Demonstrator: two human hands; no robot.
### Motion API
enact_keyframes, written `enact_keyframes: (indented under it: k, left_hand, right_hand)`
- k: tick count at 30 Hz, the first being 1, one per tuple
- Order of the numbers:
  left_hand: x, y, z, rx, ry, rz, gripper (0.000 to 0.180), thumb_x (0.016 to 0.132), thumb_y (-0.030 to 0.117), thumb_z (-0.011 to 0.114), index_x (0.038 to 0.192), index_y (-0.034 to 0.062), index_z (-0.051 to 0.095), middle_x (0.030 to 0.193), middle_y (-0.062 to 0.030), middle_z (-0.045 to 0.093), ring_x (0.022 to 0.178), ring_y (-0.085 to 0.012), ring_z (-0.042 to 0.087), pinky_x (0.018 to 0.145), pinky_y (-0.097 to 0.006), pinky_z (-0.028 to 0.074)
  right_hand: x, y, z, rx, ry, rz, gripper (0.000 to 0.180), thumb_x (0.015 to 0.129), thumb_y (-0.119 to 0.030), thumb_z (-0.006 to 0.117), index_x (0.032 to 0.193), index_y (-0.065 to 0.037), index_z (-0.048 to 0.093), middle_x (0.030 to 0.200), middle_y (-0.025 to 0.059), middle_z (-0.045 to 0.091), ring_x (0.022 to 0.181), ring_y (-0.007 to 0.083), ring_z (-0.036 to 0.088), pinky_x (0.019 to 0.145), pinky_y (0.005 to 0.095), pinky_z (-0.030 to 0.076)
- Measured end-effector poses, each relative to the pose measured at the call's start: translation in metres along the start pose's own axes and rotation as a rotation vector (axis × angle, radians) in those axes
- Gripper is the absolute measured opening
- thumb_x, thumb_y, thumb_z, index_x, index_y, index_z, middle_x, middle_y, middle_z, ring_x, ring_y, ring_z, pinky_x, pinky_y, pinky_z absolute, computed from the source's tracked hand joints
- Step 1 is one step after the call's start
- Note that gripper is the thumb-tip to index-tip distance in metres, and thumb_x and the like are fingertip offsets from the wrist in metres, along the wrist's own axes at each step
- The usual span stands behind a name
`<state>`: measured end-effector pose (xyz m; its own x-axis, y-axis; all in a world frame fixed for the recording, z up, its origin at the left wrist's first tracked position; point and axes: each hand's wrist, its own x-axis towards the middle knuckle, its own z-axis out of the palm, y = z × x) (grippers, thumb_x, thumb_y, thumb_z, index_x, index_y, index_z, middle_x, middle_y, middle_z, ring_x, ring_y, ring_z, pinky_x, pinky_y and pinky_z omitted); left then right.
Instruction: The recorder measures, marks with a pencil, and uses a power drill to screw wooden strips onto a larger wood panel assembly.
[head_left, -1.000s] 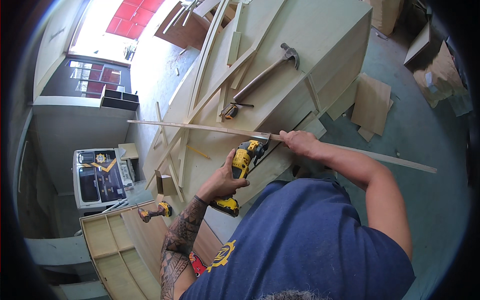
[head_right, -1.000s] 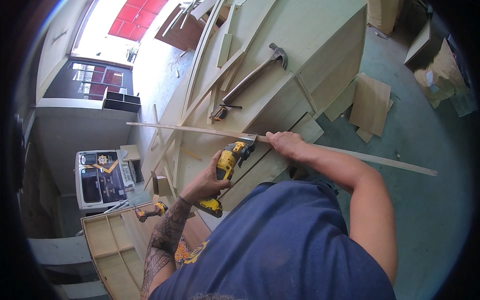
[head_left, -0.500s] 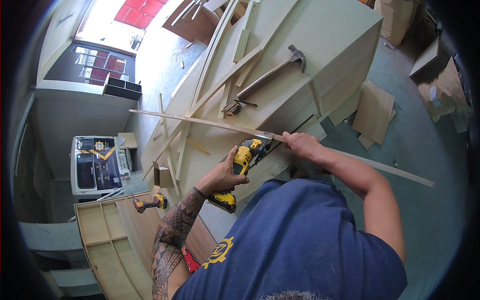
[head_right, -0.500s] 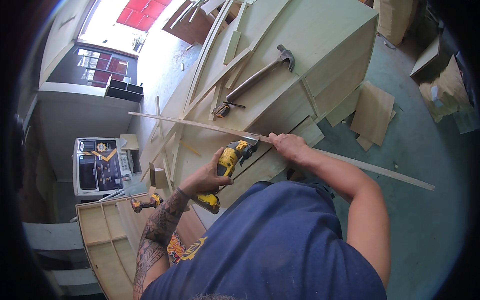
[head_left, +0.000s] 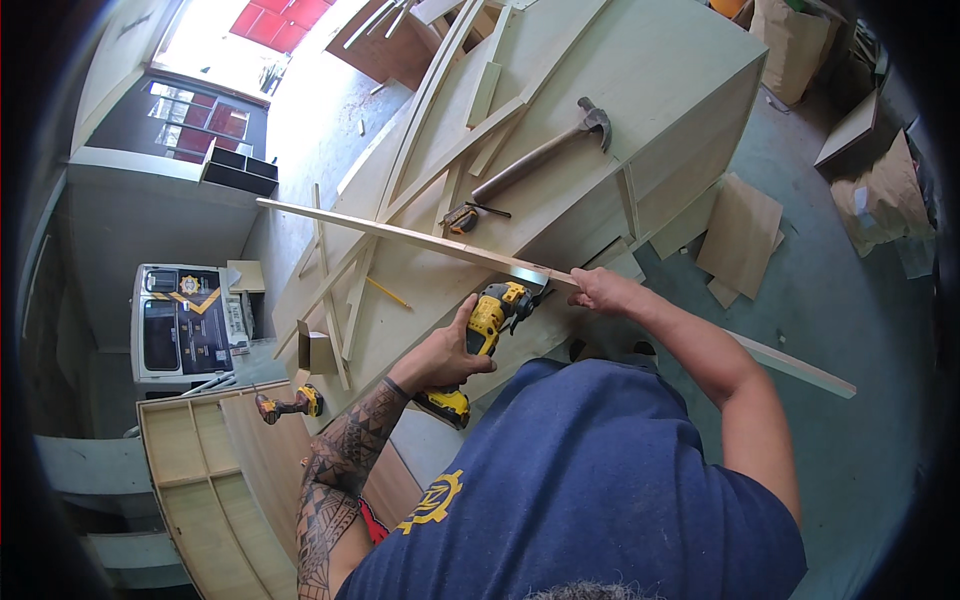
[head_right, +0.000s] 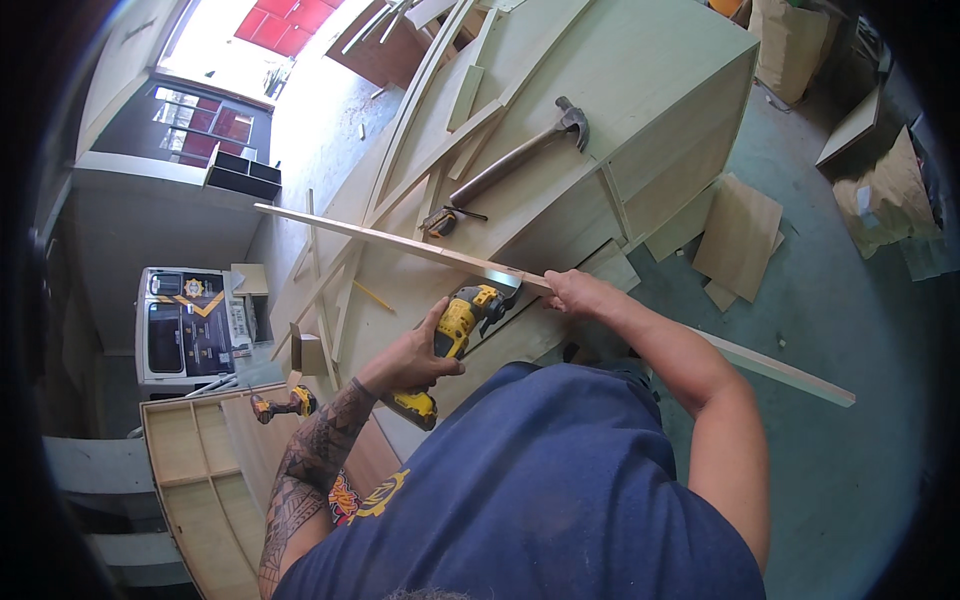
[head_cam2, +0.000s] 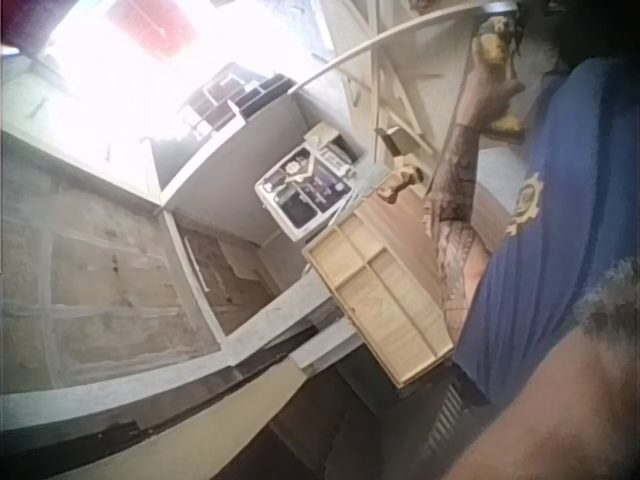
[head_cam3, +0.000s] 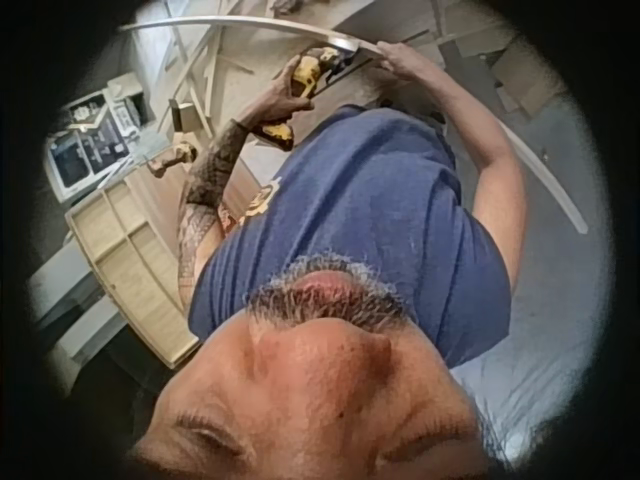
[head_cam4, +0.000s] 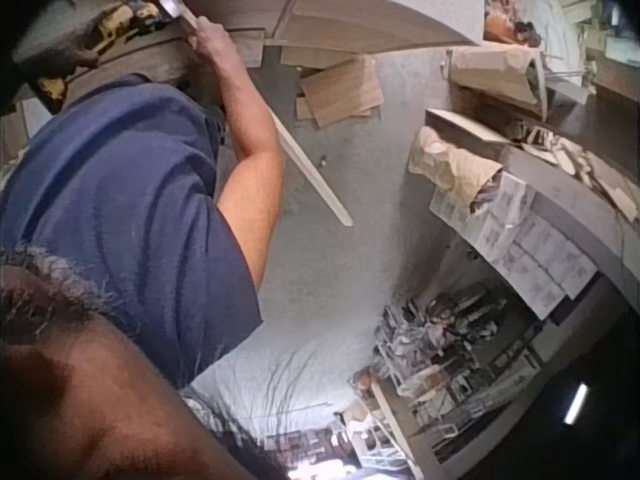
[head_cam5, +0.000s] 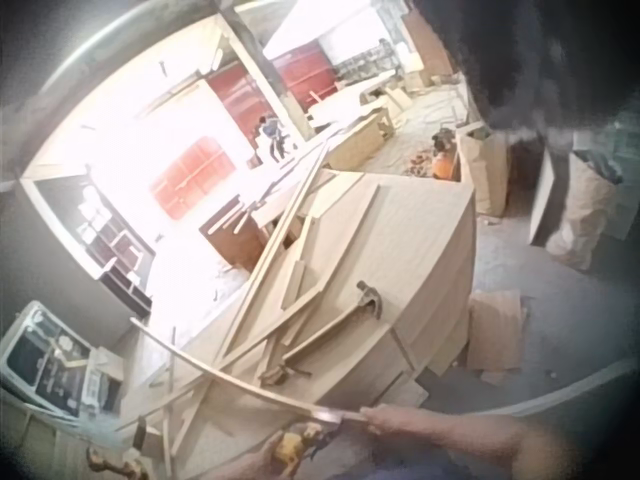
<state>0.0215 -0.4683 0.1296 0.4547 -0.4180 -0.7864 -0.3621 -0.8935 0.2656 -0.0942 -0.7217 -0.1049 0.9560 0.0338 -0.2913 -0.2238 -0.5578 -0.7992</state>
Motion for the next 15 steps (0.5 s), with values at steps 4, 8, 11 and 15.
enact_keyframes:
  k: [4, 8, 11, 15]
  left_hand:
    - [-0.002, 0.002, -0.005, -0.009, -0.015, -0.008, 0.117, 0.086, 0.027, 0.083, 0.171, 0.0146, 0.004, 0.111, -0.0209, 0.069, 0.072, -0.0219, 0.071, 0.067, -0.038, 0.062]
    - [0.001, 0.003, -0.010, 0.031, 0.008, 0.045, 0.119, 0.085, 0.029, 0.083, 0.170, 0.0134, 0.002, 0.108, -0.0217, 0.071, 0.074, -0.0243, 0.073, 0.071, -0.039, 0.063]
    - [0.009, -0.007, -0.013, 0.072, 0.019, 0.099, 0.121, 0.084, 0.031, 0.083, 0.170, 0.0116, -0.001, 0.105, -0.0227, 0.074, 0.075, -0.0256, 0.075, 0.071, -0.039, 0.064]
    - [0.018, -0.011, -0.013, 0.159, 0.005, 0.122, 0.122, 0.084, 0.033, 0.082, 0.170, 0.0091, -0.002, 0.105, -0.0230, 0.074, 0.078, -0.0265, 0.076, 0.073, -0.039, 0.063]
  right_hand:
    - [-0.010, -0.018, -0.001, -0.018, 0.007, 0.056, 0.032, 0.101, -0.030, 0.068, 0.113, -0.006, 0.051, 0.106, 0.0251, 0.071, 0.104, 0.0490, 0.068, 0.083, 0.0584, 0.052]
    - [-0.022, -0.027, 0.003, -0.104, 0.077, 0.098, 0.022, 0.105, -0.029, 0.058, 0.113, -0.010, 0.052, 0.107, 0.0221, 0.074, 0.104, 0.0459, 0.071, 0.085, 0.0581, 0.054]
    - [-0.025, -0.026, 0.008, -0.140, 0.130, 0.077, 0.021, 0.106, -0.030, 0.055, 0.113, -0.010, 0.052, 0.107, 0.0204, 0.074, 0.105, 0.0448, 0.071, 0.084, 0.0580, 0.055]
    - [-0.028, -0.028, 0.011, -0.188, 0.177, 0.096, 0.023, 0.108, -0.033, 0.053, 0.114, -0.010, 0.052, 0.107, 0.0194, 0.075, 0.105, 0.0436, 0.072, 0.085, 0.0572, 0.056]
